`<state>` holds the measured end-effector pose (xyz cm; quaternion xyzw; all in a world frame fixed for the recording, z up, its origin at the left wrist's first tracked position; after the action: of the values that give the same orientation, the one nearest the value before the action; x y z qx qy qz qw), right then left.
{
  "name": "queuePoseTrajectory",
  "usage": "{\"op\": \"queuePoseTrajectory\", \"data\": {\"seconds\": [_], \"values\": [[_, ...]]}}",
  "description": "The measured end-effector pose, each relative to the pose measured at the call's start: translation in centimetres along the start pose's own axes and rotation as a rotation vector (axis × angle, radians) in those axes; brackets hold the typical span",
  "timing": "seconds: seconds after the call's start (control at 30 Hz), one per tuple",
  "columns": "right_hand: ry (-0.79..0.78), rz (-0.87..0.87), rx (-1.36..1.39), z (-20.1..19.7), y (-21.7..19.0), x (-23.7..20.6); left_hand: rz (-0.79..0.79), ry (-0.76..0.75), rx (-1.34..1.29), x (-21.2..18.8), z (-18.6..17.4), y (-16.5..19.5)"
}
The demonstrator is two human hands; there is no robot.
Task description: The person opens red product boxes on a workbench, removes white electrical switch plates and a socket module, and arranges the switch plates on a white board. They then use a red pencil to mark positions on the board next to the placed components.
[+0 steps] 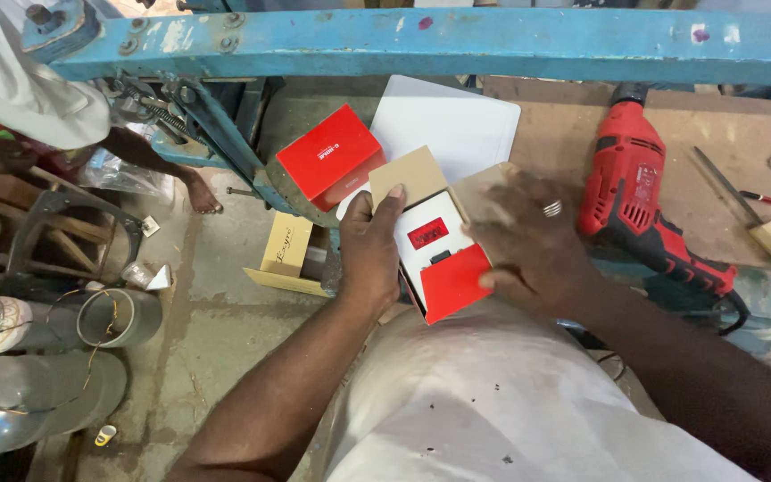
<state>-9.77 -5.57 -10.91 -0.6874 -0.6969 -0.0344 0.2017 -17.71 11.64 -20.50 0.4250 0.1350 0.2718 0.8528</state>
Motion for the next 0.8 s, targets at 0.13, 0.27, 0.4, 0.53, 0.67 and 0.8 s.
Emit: {"op": "queuePoseTrajectory", "data": {"seconds": [0.13, 0.27, 0.4, 0.53, 0.67, 0.8], "values": [[-0.182, -0.071, 0.049, 0.5, -1.1, 0.3, 0.035, 0.052, 0.046, -0.1, -0.7, 0.4], [-0.094, -0.106, 0.042, 0.6, -0.6, -1.1, 0.025, 0.134, -0.056, 0.1, -1.4, 0.5], [0.026, -0.284, -0.034, 0.9, -1.0, -2.5, -0.033, 0.123, -0.214, 0.6, -1.2, 0.1], [0.033, -0.262, -0.105, 1.8, -0.9, -2.3, -0.128, 0.189, -0.181, 1.0, -1.5, -0.3], [-0.222, -0.146, -0.071, 2.4, -0.6, -1.1, 0.028, 0.037, 0.043, 1.9, -0.8, 2.0], [-0.291, -0.009, 0.022, 0.8, 0.2, 0.7, 0.041, -0.08, 0.169, 2.3, 1.1, 1.8]]}}
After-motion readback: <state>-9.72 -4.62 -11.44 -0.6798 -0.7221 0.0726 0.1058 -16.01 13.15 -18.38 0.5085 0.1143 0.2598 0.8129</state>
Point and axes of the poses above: each hand's wrist, its own x-axis towards the middle knuckle, its own z-axis out of the palm, y = z × x, the point moved 9 cm from there along x, towards the middle knuckle, and after that the axes turned 15 degrees about -y, right-handed, at the moved point
